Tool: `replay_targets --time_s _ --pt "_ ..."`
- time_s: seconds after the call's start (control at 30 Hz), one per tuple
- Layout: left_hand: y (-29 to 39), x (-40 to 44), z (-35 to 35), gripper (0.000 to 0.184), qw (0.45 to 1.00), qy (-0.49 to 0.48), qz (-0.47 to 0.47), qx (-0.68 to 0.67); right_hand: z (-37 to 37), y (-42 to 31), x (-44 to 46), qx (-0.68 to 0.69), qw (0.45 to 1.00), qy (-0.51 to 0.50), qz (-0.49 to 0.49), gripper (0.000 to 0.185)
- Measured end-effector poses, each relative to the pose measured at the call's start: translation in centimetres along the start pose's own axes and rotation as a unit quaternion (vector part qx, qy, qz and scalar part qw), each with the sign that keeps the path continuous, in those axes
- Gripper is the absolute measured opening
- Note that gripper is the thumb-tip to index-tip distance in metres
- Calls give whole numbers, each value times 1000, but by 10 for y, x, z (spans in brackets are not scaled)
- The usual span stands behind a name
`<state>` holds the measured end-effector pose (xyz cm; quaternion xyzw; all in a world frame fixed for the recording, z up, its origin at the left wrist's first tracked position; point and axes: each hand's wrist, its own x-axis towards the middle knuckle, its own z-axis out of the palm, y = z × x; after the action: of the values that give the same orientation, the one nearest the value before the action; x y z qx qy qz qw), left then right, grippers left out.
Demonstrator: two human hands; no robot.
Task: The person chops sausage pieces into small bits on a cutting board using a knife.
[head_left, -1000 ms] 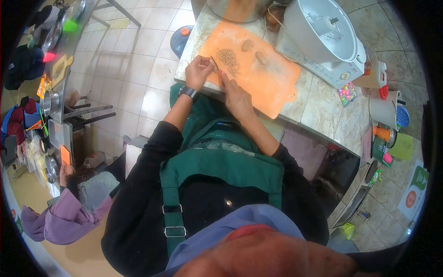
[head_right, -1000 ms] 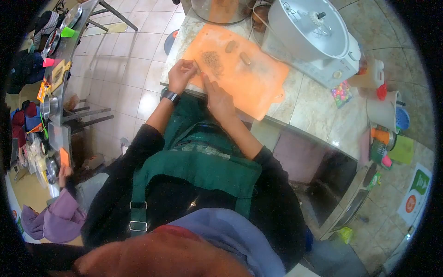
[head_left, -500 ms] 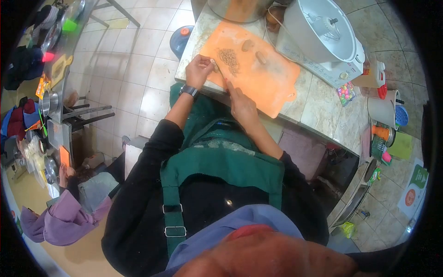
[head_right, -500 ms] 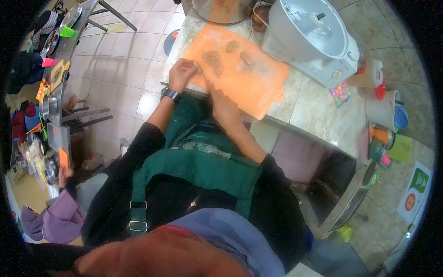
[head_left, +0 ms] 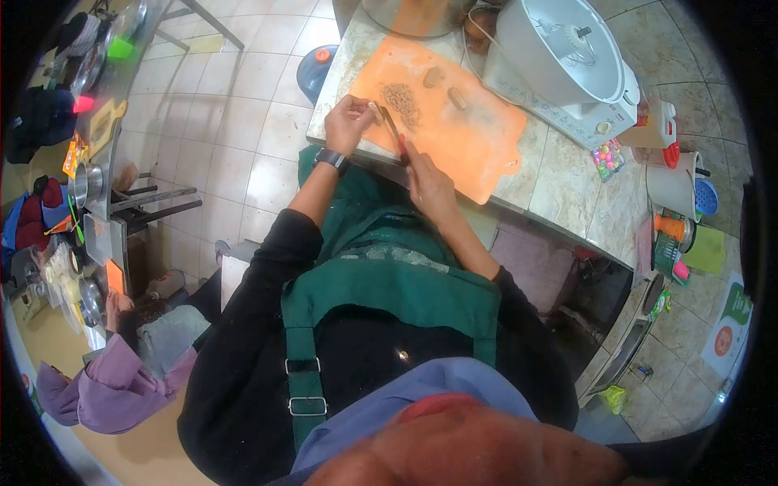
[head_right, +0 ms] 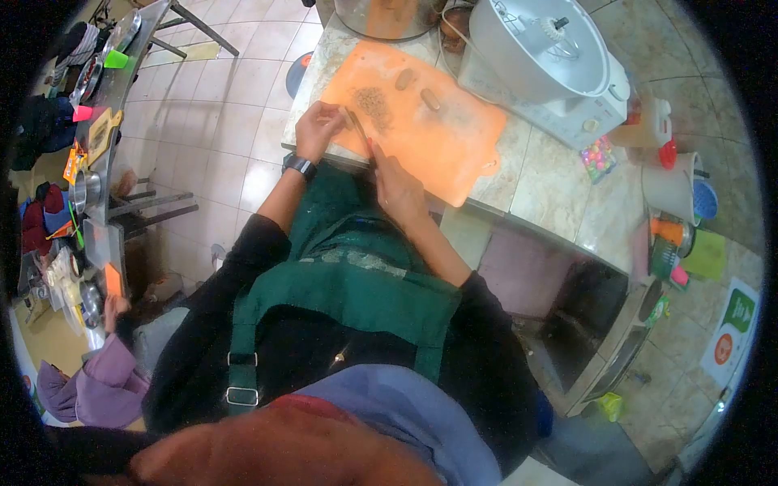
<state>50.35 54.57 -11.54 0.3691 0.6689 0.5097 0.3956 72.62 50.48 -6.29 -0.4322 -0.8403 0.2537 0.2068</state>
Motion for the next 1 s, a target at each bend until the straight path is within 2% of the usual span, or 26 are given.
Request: replay_targets --time_s 0.47,1.0 --pt "1 1 0 20 999 -12 -11 -44 10 -2 17 -35 999 0 -24 64" --pt "-1 1 1 19 999 16 27 30 0 -15 55 -77 995 -68 18 58"
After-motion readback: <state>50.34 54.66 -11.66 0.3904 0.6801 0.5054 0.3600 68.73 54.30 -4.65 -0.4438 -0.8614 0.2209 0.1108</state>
